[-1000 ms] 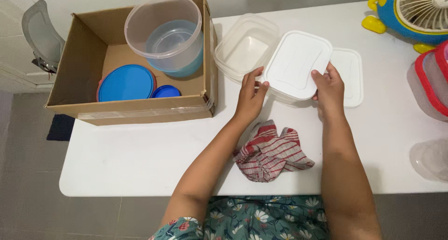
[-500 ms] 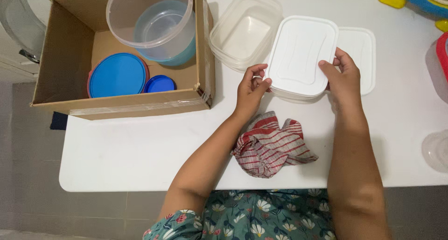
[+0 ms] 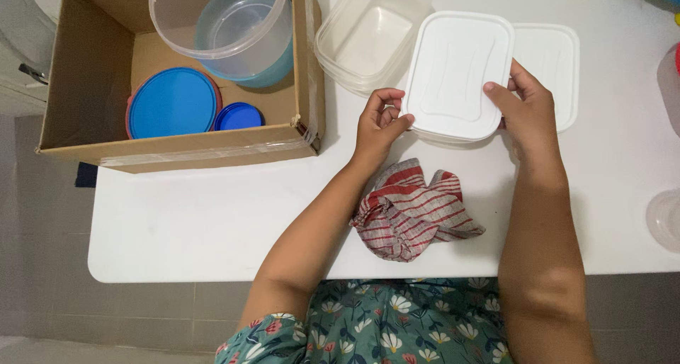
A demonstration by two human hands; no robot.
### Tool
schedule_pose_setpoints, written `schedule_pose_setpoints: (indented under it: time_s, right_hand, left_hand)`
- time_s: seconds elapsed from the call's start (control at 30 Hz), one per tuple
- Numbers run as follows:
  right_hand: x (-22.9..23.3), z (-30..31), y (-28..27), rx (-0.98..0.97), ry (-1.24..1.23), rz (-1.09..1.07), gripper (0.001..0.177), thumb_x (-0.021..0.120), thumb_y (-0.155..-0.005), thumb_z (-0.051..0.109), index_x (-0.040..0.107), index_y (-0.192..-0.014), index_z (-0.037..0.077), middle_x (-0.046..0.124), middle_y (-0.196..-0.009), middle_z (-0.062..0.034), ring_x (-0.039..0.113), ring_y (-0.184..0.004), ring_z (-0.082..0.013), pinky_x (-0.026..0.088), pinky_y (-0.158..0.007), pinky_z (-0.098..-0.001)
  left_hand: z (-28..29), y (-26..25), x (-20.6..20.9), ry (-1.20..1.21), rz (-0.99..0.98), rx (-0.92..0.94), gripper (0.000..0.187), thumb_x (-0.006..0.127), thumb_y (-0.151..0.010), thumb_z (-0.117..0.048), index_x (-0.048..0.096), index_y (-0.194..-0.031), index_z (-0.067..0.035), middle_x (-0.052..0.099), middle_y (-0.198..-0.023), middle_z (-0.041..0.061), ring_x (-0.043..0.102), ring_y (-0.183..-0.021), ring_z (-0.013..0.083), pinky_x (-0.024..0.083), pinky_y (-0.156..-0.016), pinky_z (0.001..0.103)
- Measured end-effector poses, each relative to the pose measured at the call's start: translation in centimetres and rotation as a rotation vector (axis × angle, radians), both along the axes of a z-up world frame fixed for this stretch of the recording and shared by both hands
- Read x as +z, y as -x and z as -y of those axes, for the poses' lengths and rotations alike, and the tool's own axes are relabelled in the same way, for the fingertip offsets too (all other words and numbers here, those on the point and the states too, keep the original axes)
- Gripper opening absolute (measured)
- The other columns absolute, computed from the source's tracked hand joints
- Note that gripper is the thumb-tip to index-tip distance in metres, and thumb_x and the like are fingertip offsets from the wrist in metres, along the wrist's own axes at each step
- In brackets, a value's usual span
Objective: The person wipes two plastic lids with a cloth, handling each one individually and wiping both sides of the lids.
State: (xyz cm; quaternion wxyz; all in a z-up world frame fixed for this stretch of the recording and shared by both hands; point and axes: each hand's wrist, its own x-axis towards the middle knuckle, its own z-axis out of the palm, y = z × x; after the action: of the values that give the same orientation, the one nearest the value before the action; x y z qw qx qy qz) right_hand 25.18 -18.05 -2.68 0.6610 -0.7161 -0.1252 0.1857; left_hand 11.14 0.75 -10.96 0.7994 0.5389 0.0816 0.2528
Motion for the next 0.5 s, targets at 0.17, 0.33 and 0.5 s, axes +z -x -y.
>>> schedule_pose_setpoints:
  time_s: [0.17, 0.33, 0.5]
  right_hand:
    - [-0.1, 0.0, -0.2, -0.013, 0.070, 0.072, 0.058, 0.071, -0.095, 0.007, 0.057, -0.152, 0.011, 0.061, -0.092, 0.0037, 0.064, -0.076, -0.0050, 0.050, -0.054, -0.0232]
    - [0.3, -0.1, 0.1, -0.033, 0.153, 0.052, 0.066, 0.071, -0.091, 0.007, 0.052, -0.154, 0.010, 0.063, -0.094, 0.0041, 0.066, -0.077, -0.0052, 0.050, -0.054, -0.0224]
    - [0.2, 0.9, -0.3, 0.068, 0.179, 0.066, 0.078, 0.076, -0.090, 0.009, 0.043, -0.161, 0.009, 0.057, -0.096, 0.0032, 0.061, -0.078, -0.0079, 0.045, -0.054, -0.0231]
  left_hand:
    - [0.0, 0.0, 0.0, 0.053, 0.008, -0.038, 0.045, 0.070, -0.088, 0.009, 0.052, -0.127, -0.003, 0.049, -0.112, 0.005, 0.059, -0.087, 0.0077, 0.053, -0.076, 0.023]
    - [0.4, 0.5, 1.3, 0.031, 0.019, -0.042, 0.049, 0.069, -0.086, 0.011, 0.053, -0.129, -0.006, 0.046, -0.111, 0.001, 0.053, -0.082, 0.0045, 0.049, -0.073, 0.020]
    - [0.3, 2.0, 6.6, -0.494, -0.254, 0.048, 0.042, 0.077, -0.082, -0.007, 0.057, -0.120, -0.007, 0.050, -0.109, 0.005, 0.053, -0.085, 0.0147, 0.053, -0.074, 0.032]
